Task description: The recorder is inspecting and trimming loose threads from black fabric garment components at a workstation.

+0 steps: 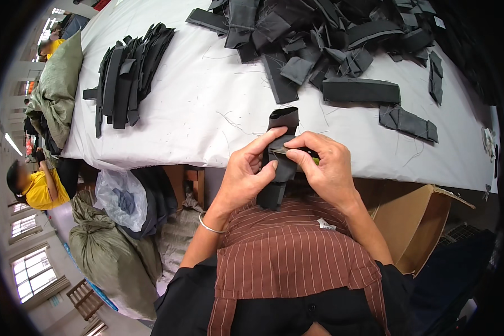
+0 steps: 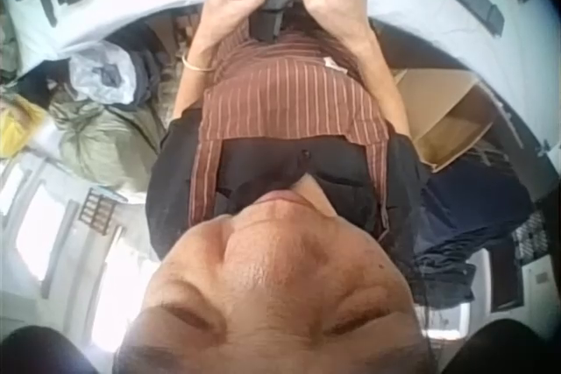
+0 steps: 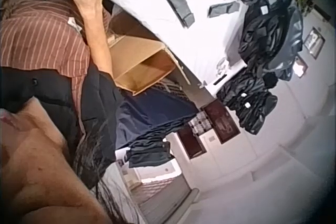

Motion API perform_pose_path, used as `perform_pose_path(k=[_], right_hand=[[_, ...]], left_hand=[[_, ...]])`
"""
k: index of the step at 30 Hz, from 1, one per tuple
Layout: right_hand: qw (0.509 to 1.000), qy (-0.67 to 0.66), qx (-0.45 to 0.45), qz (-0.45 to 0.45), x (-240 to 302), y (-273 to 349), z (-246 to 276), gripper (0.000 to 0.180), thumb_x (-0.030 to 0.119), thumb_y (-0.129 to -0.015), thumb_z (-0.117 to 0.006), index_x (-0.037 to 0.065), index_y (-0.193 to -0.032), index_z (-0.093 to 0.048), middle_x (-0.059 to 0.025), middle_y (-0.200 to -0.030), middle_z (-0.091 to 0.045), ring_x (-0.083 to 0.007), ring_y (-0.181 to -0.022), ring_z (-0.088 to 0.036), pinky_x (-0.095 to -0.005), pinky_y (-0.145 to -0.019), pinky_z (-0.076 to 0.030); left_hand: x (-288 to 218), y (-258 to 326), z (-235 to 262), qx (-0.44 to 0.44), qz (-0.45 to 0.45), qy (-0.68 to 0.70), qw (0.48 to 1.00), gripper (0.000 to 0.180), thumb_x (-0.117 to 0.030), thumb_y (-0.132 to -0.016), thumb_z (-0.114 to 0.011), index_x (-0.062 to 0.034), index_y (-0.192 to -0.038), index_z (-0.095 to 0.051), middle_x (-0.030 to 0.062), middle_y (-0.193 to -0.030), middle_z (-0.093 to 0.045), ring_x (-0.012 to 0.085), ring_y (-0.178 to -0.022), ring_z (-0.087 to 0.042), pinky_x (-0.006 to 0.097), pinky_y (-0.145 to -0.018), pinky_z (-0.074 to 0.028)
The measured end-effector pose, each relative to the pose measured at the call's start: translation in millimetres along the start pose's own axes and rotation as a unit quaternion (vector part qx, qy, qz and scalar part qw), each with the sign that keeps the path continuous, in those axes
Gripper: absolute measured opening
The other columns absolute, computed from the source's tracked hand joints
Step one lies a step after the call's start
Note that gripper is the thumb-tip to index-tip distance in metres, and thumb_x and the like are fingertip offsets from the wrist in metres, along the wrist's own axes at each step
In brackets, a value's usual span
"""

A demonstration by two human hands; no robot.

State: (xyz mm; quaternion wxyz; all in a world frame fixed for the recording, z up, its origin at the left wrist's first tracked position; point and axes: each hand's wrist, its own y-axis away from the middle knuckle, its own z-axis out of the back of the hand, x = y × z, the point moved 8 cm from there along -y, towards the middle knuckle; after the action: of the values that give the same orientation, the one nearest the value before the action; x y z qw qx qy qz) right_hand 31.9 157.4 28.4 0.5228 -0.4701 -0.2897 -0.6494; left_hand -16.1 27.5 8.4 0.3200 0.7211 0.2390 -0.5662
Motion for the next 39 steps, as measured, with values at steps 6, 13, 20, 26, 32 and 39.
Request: perform_pose_path(k=[6, 13, 20, 26, 32, 39], right_hand=[[0.998, 0.040, -0.017, 0.034, 3, -2, 7, 0.009, 0.014, -0.077, -0.068, 0.008, -0.082, -0.065, -0.0043, -0.073, -0.065, -0.0220, -0.065, -0.060, -0.0329, -0.058, -0.045], [1.000, -0.010, -0.016, 0.022, -1, -4, 5, 0.008, 0.013, -0.077, -0.068, 0.007, -0.082, -0.065, -0.0048, -0.074, -0.065, -0.0228, -0.065, -0.059, -0.0330, -0.059, -0.045], [1.000, 0.015, -0.020, 0.017, -3, -6, 8, 0.008, 0.014, -0.077, -0.068, 0.007, -0.080, -0.065, -0.0047, -0.072, -0.064, -0.0232, -0.064, -0.059, -0.0334, -0.058, -0.045], [0.998, 0.048, -0.003, 0.028, -3, -14, 5, 0.009, 0.008, -0.075, -0.070, 0.004, -0.083, -0.066, -0.0070, -0.073, -0.065, -0.0210, -0.067, -0.060, -0.0298, -0.060, -0.045], [0.989, -0.129, -0.052, -0.059, -23, -8, 20, 0.008, 0.011, -0.078, -0.068, 0.005, -0.083, -0.065, -0.0091, -0.074, -0.063, -0.0217, -0.066, -0.061, -0.0309, -0.062, -0.047], [0.987, -0.126, -0.090, -0.040, -30, -12, 30, 0.016, 0.021, -0.078, -0.068, 0.009, -0.087, -0.063, -0.0080, -0.075, -0.064, -0.0243, -0.064, -0.061, -0.0340, -0.059, -0.046]], left_hand=[[4, -3, 3, -0.002, 0.018, 0.011, 1.000, 0.055, 0.009, -0.080, -0.049, 0.0050, -0.135, -0.042, 0.0080, -0.126, -0.052, 0.0093, -0.107, -0.053, 0.023, -0.092, -0.042], [4, -8, 0, 0.004, 0.022, 0.001, 1.000, 0.055, 0.009, -0.080, -0.049, 0.0049, -0.135, -0.043, 0.0082, -0.124, -0.053, 0.0096, -0.107, -0.053, 0.023, -0.092, -0.042], [2, -11, -3, 0.014, 0.021, -0.016, 1.000, 0.054, 0.009, -0.080, -0.049, 0.0055, -0.134, -0.043, 0.0080, -0.124, -0.053, 0.0088, -0.107, -0.052, 0.023, -0.092, -0.042], [5, -16, 1, 0.002, 0.038, -0.015, 0.999, 0.054, 0.008, -0.080, -0.049, 0.0051, -0.134, -0.043, 0.0073, -0.124, -0.053, 0.0078, -0.105, -0.052, 0.021, -0.090, -0.042], [2, -20, 11, -0.038, 0.011, -0.079, 0.996, 0.034, 0.000, -0.080, -0.048, 0.0053, -0.112, -0.058, 0.0093, -0.111, -0.059, 0.0132, -0.097, -0.055, 0.024, -0.085, -0.044], [13, -23, 21, -0.070, 0.061, 0.117, 0.989, 0.020, -0.030, -0.092, -0.052, -0.0104, -0.094, -0.053, 0.0076, -0.097, -0.059, 0.0184, -0.087, -0.058, 0.030, -0.073, -0.050]])
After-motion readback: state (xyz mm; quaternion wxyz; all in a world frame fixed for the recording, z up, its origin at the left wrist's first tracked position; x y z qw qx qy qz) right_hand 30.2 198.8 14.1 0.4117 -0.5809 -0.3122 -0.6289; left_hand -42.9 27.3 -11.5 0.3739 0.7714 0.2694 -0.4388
